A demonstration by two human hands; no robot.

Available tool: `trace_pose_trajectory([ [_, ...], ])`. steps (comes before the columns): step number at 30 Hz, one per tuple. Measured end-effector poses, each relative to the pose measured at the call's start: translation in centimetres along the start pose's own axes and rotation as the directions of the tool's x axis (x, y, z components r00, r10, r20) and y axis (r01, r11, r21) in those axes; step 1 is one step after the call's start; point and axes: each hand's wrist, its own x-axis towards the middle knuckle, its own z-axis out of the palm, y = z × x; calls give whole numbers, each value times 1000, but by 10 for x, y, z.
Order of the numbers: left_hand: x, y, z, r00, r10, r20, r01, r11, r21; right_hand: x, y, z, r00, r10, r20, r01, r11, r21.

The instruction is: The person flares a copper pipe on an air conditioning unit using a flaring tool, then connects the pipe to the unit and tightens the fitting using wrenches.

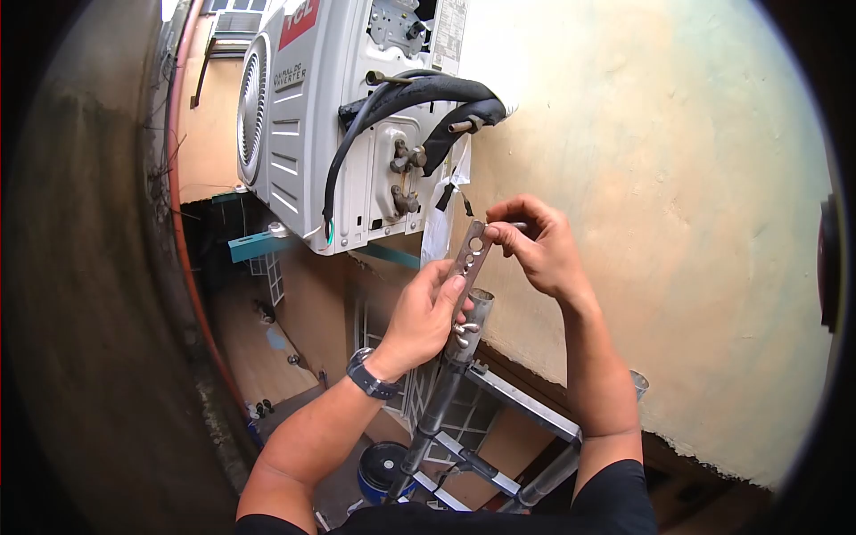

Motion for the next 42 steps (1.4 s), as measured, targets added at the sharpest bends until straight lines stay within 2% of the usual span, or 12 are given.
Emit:
trace_pose_trajectory([
  [6, 18, 16, -2, 999, 26, 25, -27, 999, 21, 35, -27, -34, 956, -65, 286, 91, 993, -75],
  [9, 23, 19, 1, 999, 6, 39, -7, 1000, 12, 51, -39, -42, 929, -87, 359, 140, 983, -123],
  [15, 31, 21, 0, 998, 37, 42, -33, 997, -76, 66, -54, -35, 904, -183, 387, 252, 958, -136],
  [21, 68, 38, -5, 959, 278, -56, -282, 955, -90, 102, -88, -25, 850, -355, 388, 421, 902, -96],
  [23, 86, 46, -9, 943, 321, -89, -327, 943, -66, 117, -98, -19, 848, -390, 359, 474, 861, -183],
  [25, 96, 51, -10, 943, 313, -111, -324, 941, -102, 125, -107, -12, 854, -387, 347, 479, 845, -237],
  [27, 102, 50, -11, 952, 288, -106, -303, 936, -179, 129, -115, -6, 887, -325, 327, 446, 784, -432],
  [29, 105, 47, -10, 954, 281, -105, -297, 933, -203, 131, -116, -2, 875, -350, 336, 472, 772, -425],
  [31, 108, 46, -6, 956, 273, -108, -293, 918, -266, 131, -120, 3, 890, -320, 325, 452, 715, -533],
  [35, 108, 48, -3, 959, 256, -122, -283, 879, -385, 143, -109, -1, 853, -408, 326, 519, 728, -448],
  [38, 113, 51, 1, 943, 277, -183, -326, 878, -352, 147, -113, -3, 835, -428, 346, 545, 729, -414],
  [42, 121, 52, 6, 929, 290, -231, -354, 879, -321, 150, -119, -4, 826, -429, 366, 564, 652, -507],
])
